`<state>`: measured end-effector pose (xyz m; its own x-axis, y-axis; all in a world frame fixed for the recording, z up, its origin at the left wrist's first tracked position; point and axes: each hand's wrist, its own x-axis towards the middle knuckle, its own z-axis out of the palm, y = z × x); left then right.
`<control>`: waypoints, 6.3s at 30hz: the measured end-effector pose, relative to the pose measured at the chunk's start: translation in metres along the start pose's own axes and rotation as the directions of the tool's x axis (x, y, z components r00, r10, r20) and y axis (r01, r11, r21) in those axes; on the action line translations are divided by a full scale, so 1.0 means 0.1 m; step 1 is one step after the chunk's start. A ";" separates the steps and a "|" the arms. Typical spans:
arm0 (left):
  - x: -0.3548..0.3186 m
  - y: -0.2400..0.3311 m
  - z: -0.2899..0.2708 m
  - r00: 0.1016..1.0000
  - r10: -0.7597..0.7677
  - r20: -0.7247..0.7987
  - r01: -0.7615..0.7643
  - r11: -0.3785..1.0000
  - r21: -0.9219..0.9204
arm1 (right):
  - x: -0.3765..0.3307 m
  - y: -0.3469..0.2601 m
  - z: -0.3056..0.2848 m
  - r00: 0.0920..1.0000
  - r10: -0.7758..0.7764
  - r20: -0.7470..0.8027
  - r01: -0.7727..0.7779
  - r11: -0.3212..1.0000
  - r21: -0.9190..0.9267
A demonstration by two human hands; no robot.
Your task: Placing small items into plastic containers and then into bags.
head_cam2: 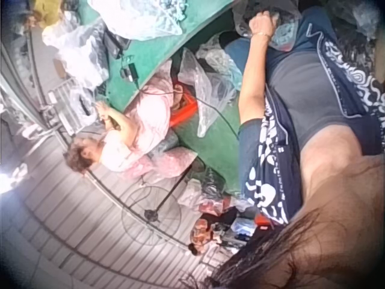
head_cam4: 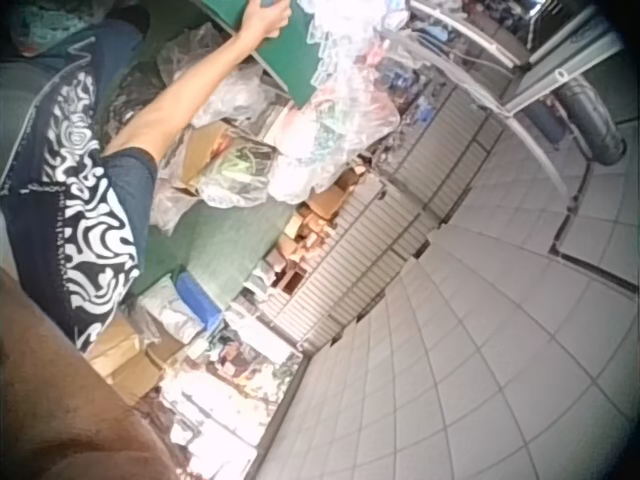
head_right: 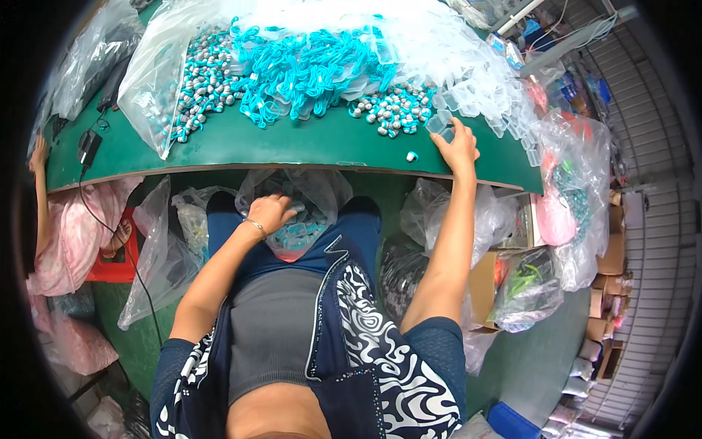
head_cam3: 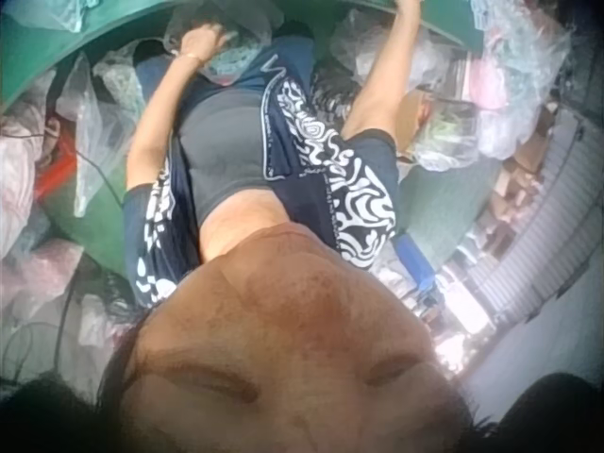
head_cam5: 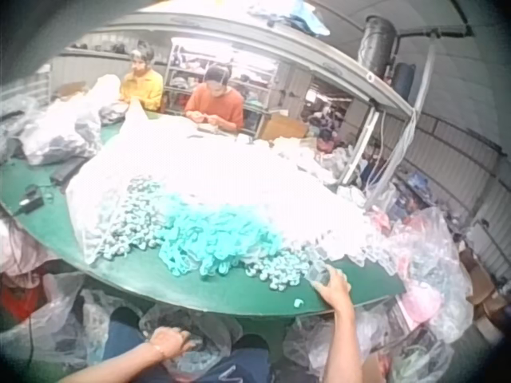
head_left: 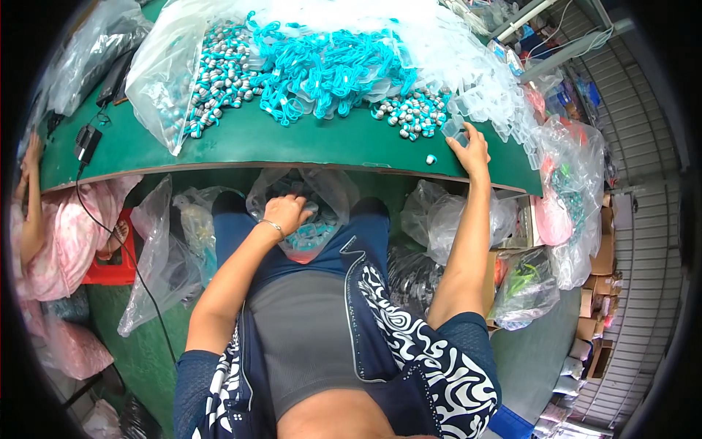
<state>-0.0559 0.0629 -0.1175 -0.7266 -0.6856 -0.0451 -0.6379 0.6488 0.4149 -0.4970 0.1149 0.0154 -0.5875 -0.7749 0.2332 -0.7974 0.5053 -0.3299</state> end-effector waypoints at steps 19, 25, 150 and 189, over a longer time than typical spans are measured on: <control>0.02 0.39 -0.89 0.829 0.410 -0.381 -0.497 0.852 -0.164 | -0.24 0.16 -0.13 0.810 -0.137 -0.570 0.162 0.987 -0.007; 0.08 0.55 -0.94 0.787 0.387 -0.481 -0.521 0.834 -0.182 | -0.73 -0.61 -0.09 0.950 0.136 -0.281 0.117 0.681 0.723; 0.50 0.89 -1.10 0.904 -0.336 -0.265 -0.357 -0.253 -0.899 | -1.38 -2.04 0.35 0.976 -0.212 -0.054 0.118 0.302 0.946; 0.66 0.65 -1.08 0.925 -0.303 -0.228 -0.269 -0.100 -0.958 | -1.10 -2.08 0.22 0.910 -0.387 -0.150 0.372 0.601 0.708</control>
<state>-0.1176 0.0240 0.0051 -0.4204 -0.9065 0.0397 0.5038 -0.1968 0.8411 -0.2638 0.0864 0.0387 -0.2470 -0.8435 0.4769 -0.6001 -0.2533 -0.7588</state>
